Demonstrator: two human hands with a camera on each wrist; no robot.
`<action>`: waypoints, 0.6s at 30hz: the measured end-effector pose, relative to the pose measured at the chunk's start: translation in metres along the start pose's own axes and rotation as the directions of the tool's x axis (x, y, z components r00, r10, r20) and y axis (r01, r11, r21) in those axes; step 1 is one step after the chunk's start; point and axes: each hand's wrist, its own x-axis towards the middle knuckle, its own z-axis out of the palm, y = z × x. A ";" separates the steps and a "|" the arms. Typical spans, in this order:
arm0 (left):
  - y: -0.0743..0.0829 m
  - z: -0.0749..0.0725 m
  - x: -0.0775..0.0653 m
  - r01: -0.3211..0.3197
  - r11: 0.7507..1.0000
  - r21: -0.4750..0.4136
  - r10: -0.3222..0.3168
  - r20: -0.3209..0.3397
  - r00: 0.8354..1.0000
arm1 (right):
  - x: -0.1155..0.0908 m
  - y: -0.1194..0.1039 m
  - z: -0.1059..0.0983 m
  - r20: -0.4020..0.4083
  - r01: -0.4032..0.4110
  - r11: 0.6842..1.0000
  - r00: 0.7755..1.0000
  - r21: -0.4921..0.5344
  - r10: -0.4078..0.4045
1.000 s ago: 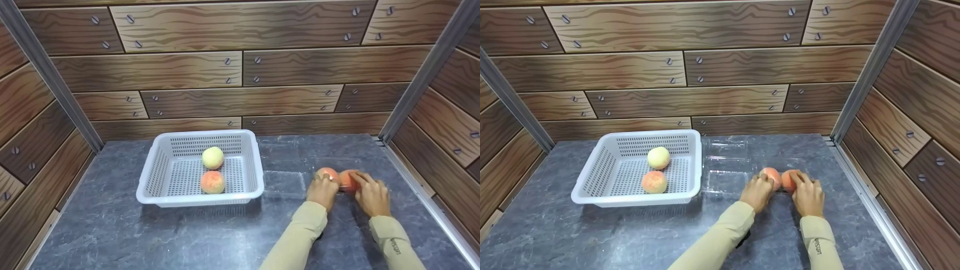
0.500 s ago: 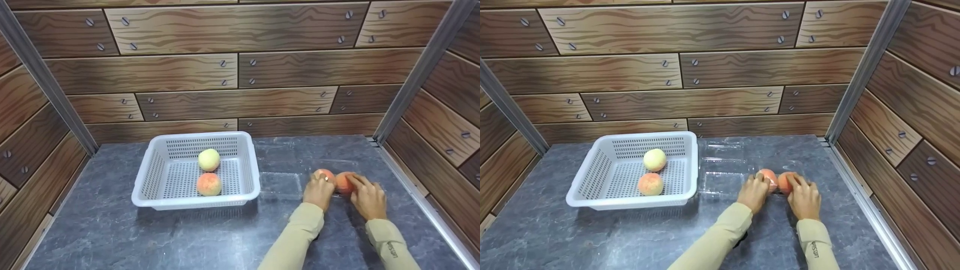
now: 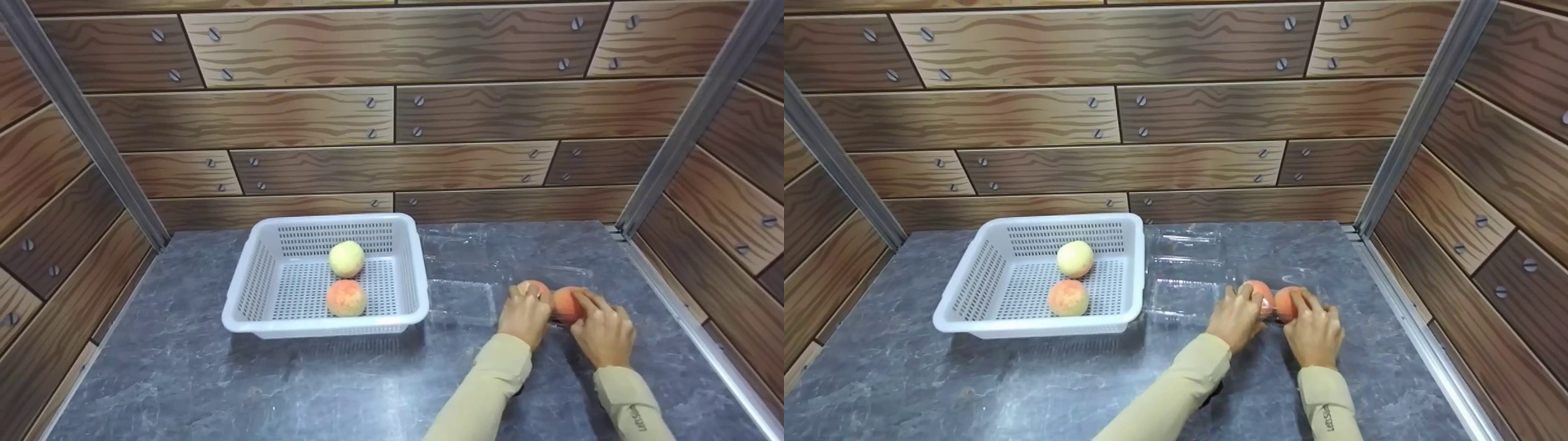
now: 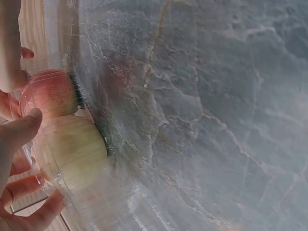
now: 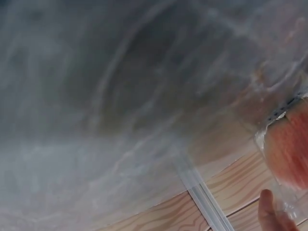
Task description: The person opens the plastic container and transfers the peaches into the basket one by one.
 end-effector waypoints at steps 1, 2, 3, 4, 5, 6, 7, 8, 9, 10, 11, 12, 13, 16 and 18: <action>0.000 0.000 -0.001 0.005 1.000 -0.012 -0.005 0.021 1.000 | -0.001 0.000 0.001 0.000 -0.004 1.000 1.000 0.000 0.004; 0.000 -0.001 -0.001 0.008 1.000 -0.019 -0.007 0.038 0.999 | -0.001 -0.001 0.001 0.000 -0.004 1.000 1.000 0.002 0.004; 0.000 -0.002 -0.001 0.011 1.000 -0.020 -0.010 0.046 0.999 | -0.002 -0.001 0.001 0.000 0.000 1.000 1.000 0.003 0.000; 0.000 -0.002 -0.001 0.017 1.000 -0.020 -0.016 0.048 0.999 | -0.002 -0.001 0.002 0.000 0.006 1.000 1.000 0.005 -0.006; 0.000 -0.002 -0.002 0.024 1.000 -0.016 -0.024 0.045 0.999 | -0.002 -0.001 0.002 0.000 0.013 1.000 1.000 0.007 -0.013; 0.001 -0.003 -0.002 0.030 1.000 -0.008 -0.030 0.035 0.999 | -0.002 -0.001 0.002 0.000 0.021 1.000 1.000 0.008 -0.021; 0.001 -0.003 -0.002 0.036 0.999 0.003 -0.036 0.017 0.999 | -0.002 -0.001 0.002 -0.001 0.024 1.000 1.000 0.009 -0.024; 0.002 -0.002 -0.002 0.040 0.999 0.018 -0.040 -0.003 0.999 | -0.002 -0.002 0.002 0.001 0.026 1.000 1.000 0.011 -0.026; 0.003 -0.002 -0.002 0.049 0.998 0.032 -0.048 -0.024 0.999 | -0.001 -0.002 0.002 0.005 0.026 1.000 1.000 0.012 -0.026; 0.003 -0.002 -0.002 0.062 0.997 0.047 -0.060 -0.044 0.997 | -0.001 -0.002 0.002 0.013 0.026 1.000 1.000 0.012 -0.026; 0.004 -0.002 -0.002 0.071 0.995 0.066 -0.067 -0.059 0.996 | 0.000 -0.003 0.002 0.022 0.026 1.000 0.999 0.013 -0.027; 0.005 -0.001 -0.002 0.076 0.993 0.086 -0.070 -0.072 0.995 | 0.000 -0.003 0.002 0.029 0.029 1.000 0.999 0.011 -0.029; 0.007 -0.001 -0.002 0.082 0.991 0.107 -0.073 -0.084 0.994 | 0.000 -0.003 0.001 0.033 0.035 0.999 0.999 0.010 -0.035; 0.014 0.002 0.000 0.102 0.985 0.138 -0.086 -0.118 0.989 | -0.002 0.000 -0.002 0.041 0.051 0.999 0.998 0.001 -0.051; 0.019 0.002 0.001 0.105 0.986 0.131 -0.090 -0.115 0.989 | -0.003 0.003 -0.004 0.039 0.053 0.999 0.998 -0.005 -0.053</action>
